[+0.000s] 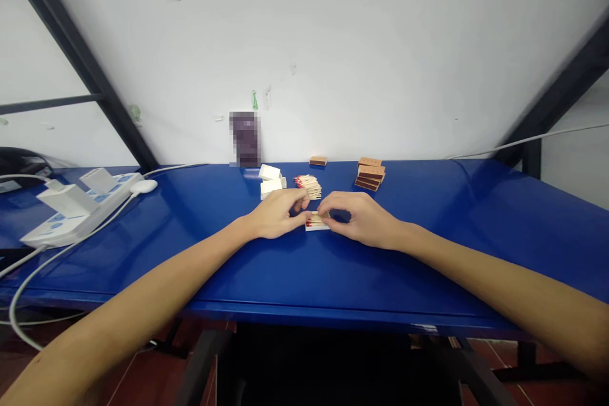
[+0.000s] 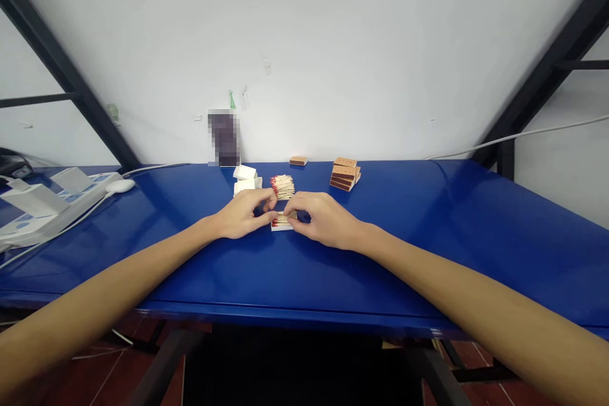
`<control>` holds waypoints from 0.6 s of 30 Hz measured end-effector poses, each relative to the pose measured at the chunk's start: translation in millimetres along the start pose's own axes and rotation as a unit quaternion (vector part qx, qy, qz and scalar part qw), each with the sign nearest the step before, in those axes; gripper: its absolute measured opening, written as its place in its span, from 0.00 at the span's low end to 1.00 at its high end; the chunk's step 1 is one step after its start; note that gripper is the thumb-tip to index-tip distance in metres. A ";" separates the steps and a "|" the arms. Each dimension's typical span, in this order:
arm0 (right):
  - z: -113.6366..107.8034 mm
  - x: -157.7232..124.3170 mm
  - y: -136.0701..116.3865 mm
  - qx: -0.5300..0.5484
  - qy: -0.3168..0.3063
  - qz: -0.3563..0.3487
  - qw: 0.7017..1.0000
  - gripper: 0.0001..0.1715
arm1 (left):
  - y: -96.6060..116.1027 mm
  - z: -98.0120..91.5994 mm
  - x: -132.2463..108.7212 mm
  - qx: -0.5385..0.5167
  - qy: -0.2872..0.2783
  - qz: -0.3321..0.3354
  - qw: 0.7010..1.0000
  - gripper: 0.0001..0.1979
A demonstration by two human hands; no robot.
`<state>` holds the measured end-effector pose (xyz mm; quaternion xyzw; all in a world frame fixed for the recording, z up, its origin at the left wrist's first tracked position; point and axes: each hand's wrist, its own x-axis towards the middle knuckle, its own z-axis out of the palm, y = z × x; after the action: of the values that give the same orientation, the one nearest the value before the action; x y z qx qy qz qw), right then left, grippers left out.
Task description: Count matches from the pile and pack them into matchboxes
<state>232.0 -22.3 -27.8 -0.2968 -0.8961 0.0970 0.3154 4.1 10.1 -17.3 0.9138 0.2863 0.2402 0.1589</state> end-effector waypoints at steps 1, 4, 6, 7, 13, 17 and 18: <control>0.1 -0.2 0.1 -0.001 0.000 0.004 1.000 0.07 | -0.2 -1.1 -0.2 0.027 -0.003 0.010 1.000 0.09; 0.4 0.0 -0.4 -0.006 -0.001 0.018 1.000 0.07 | -0.5 -2.5 0.2 0.047 0.004 0.023 0.999 0.08; 0.4 0.3 -1.2 -0.006 0.000 0.024 1.000 0.08 | -0.2 -2.1 0.4 0.040 0.007 0.019 0.999 0.09; 0.2 0.4 -1.7 -0.005 0.000 0.026 1.000 0.08 | 0.2 -1.8 0.4 0.036 0.008 0.014 0.999 0.10; -1.7 -1.5 -2.8 0.023 -0.005 0.057 0.998 0.11 | 3.5 -3.3 -1.5 0.057 -0.017 -0.011 0.998 0.12; -3.1 -1.8 -2.0 0.037 0.022 0.057 0.997 0.11 | 3.2 -6.5 -2.0 0.106 -0.048 0.026 0.993 0.18; -3.4 -1.7 -1.8 0.038 0.033 0.055 0.997 0.11 | 3.0 -6.8 -2.0 0.112 -0.056 0.028 0.992 0.19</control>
<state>234.3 -24.8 -25.3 -0.3364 -0.8629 0.1387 0.3506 0.4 7.6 -11.0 0.9456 0.2760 0.1598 0.0642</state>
